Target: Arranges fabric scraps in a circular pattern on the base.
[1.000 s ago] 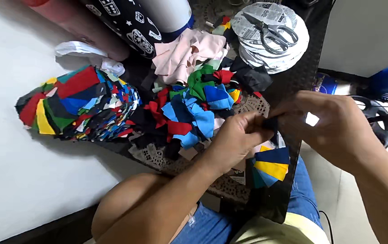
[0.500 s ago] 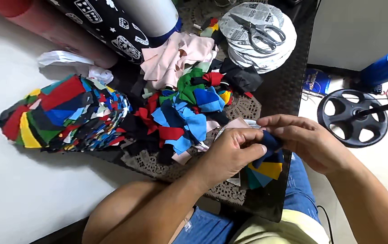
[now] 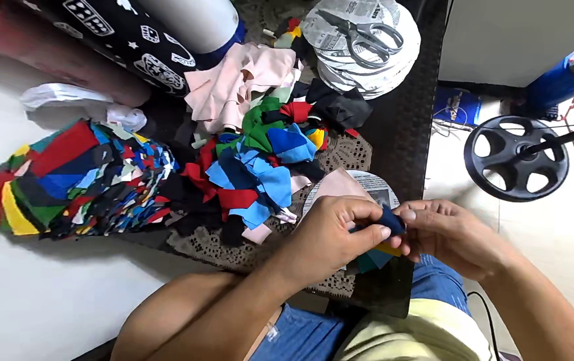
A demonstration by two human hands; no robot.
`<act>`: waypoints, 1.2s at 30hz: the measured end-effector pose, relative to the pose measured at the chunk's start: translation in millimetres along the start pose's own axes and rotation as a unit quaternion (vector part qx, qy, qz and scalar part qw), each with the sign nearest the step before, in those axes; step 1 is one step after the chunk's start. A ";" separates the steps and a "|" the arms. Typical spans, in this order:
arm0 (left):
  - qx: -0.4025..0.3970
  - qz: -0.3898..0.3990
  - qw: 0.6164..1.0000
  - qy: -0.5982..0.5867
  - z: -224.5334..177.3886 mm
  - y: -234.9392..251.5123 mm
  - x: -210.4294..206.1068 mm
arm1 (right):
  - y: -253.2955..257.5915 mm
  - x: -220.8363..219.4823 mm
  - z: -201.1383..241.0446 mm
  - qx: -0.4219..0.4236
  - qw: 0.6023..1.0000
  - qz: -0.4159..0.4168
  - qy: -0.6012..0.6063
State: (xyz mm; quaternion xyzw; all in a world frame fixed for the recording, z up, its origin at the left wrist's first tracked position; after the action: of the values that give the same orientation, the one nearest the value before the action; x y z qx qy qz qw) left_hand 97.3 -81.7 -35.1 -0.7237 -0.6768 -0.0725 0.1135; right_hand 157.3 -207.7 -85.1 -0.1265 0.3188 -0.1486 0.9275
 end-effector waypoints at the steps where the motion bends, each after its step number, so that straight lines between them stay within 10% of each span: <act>1: 0.005 0.003 1.000 -0.011 0.4 -0.3 -1.6 | -1.5 0.4 -0.3 0.010 1.000 -0.012 0.002; 7: 0.080 -0.012 0.994 -0.071 12.0 -3.4 -4.8 | -20.5 7.3 7.1 0.137 0.971 -0.143 -0.131; 21: 0.071 -0.096 0.940 0.320 20.2 -5.6 -21.7 | -41.2 -0.6 2.5 0.208 0.686 -0.346 -0.605; 36: 0.068 -0.145 0.920 0.359 11.1 18.8 -3.5 | -28.6 3.0 26.3 0.197 0.664 -0.349 -0.631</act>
State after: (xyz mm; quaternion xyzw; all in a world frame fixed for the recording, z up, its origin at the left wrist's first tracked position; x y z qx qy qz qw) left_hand 115.2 -83.2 -48.0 -0.5337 -0.6913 -0.2970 0.3860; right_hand 170.5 -231.5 -57.3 -0.1060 -0.4476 -0.4057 0.7898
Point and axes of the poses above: each hand's wrist, its own y-axis towards the middle knuckle, its own x-axis out of the back of the hand, z = x × y, the point moved 8 cm from there along y, towards the middle knuckle, and after that the axes turned 6 degrees about z, right-handed, at the moved point
